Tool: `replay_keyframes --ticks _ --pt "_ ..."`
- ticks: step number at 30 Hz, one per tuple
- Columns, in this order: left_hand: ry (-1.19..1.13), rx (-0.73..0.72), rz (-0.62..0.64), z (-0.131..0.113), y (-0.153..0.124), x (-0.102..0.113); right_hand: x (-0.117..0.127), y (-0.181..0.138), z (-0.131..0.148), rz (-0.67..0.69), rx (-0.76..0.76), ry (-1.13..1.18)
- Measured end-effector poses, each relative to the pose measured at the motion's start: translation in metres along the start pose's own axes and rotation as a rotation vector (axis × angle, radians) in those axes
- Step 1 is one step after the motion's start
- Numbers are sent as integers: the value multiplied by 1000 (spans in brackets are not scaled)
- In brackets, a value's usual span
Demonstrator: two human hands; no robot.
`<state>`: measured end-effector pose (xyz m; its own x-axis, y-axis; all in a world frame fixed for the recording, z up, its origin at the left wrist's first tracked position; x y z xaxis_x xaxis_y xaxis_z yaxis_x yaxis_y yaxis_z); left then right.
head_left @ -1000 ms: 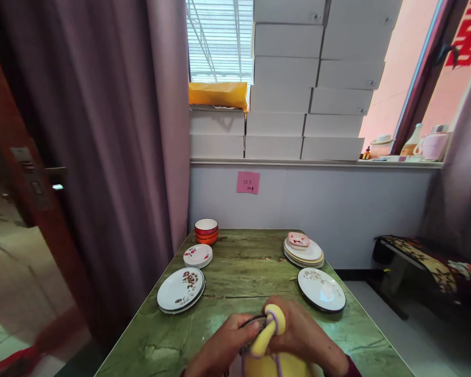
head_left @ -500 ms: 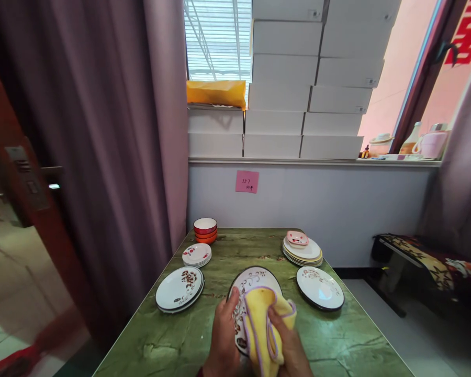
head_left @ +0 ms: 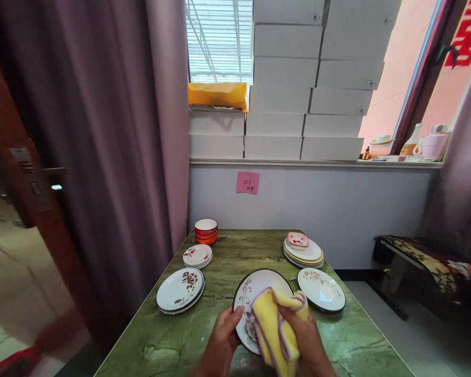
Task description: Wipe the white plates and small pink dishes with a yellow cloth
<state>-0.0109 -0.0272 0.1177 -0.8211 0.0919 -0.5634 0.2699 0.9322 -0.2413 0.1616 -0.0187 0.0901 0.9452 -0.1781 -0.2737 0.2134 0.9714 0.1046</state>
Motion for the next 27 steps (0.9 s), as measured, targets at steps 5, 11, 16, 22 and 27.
replay_keyframes --ticks 5,11,16,22,27 --pt "207 94 25 -9 0 6 -10 10 49 290 50 -299" --pt "328 142 5 -1 -3 2 -46 1 80 624 125 -534" --pt "244 164 68 11 -2 -12 -47 5 81 624 131 -519" --pt "-40 135 -140 13 5 -2 -24 14 55 356 -23 -194" --pt "-213 33 -247 5 13 9 -8 4 -2 140 -131 -64"
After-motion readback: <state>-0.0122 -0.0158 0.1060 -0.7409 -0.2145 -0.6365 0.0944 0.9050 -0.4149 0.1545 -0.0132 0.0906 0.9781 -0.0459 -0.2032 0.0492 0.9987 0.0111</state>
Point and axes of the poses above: each hand's wrist, its own y-axis towards the middle knuckle, its own x-axis out of the back of the hand, z = x × y, the point moved 9 cm from there along y, towards the middle knuckle, and after that the axes turned 5 degrees about x, right-handed, at the moved point
